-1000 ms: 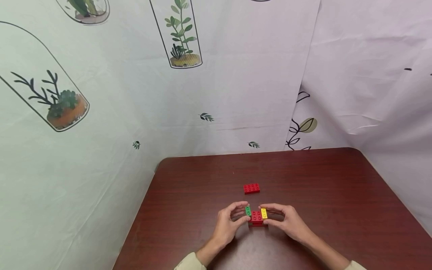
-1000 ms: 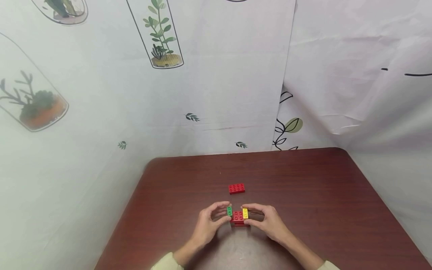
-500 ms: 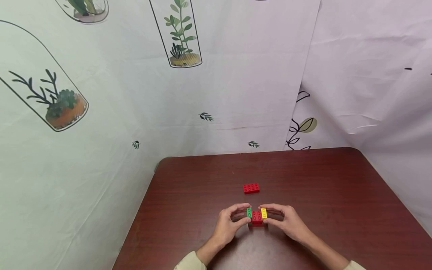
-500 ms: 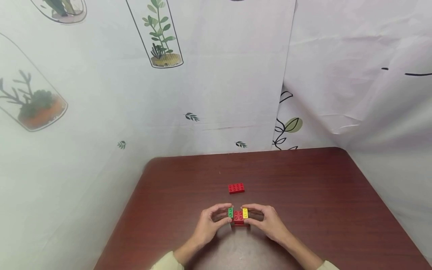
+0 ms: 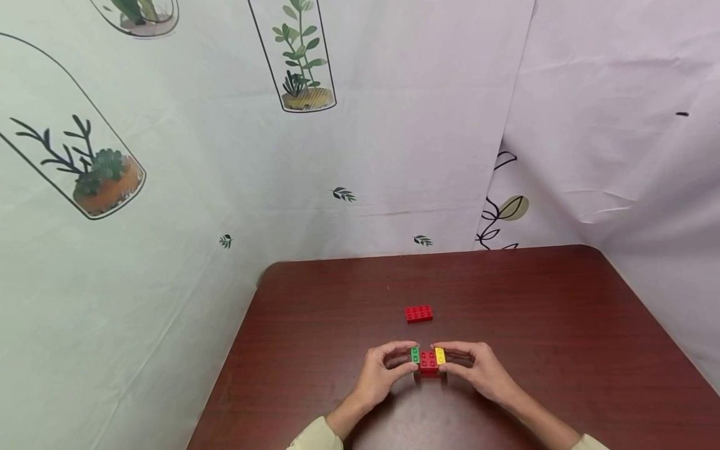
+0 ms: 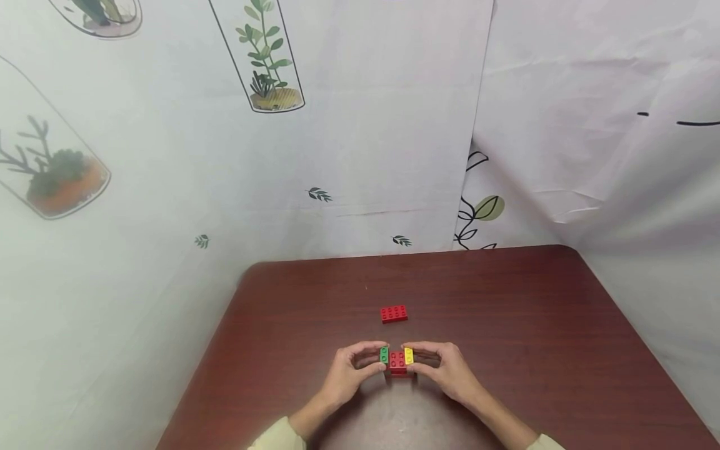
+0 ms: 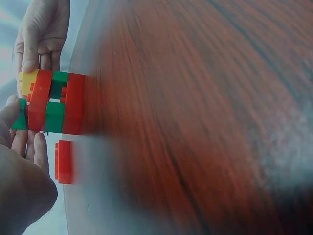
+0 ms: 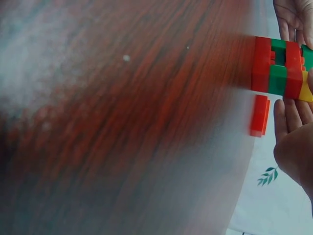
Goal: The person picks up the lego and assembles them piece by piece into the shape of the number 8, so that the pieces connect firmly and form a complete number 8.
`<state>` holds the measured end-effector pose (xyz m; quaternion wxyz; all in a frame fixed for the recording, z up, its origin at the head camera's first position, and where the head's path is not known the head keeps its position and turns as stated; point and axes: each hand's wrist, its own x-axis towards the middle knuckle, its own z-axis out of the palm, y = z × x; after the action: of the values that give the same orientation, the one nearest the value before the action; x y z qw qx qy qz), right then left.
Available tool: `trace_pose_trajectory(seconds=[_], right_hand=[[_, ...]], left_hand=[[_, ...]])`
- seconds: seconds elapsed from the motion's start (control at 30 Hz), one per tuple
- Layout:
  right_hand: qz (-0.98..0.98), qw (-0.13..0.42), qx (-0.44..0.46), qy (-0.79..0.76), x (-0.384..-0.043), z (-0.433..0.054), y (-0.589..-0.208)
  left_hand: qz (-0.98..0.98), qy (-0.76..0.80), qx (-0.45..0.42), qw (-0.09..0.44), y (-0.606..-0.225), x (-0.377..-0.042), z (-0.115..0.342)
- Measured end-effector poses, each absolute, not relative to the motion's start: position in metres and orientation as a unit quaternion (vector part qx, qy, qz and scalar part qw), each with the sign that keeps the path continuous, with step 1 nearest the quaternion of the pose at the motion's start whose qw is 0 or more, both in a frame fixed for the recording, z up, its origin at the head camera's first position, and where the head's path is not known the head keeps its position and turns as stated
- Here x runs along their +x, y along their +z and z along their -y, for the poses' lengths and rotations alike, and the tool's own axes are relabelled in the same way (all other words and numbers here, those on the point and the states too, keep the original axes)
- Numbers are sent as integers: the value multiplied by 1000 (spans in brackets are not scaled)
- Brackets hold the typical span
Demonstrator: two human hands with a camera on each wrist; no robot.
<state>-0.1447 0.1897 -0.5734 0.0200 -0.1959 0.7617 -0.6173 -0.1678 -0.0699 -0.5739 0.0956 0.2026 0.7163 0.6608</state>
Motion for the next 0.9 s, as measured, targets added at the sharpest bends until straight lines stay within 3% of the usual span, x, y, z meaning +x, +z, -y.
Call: trace_pose_trajectory(seconds=[0.4,0.9], right_hand=[[-763,11,-194,-617,-147,-190,-578],[-760,-39,-219,-611,-143,-188,-586]], left_hand=[[-717,658,219,76,-579,-169,68],[-726,643,239,46,-585,-164,66]])
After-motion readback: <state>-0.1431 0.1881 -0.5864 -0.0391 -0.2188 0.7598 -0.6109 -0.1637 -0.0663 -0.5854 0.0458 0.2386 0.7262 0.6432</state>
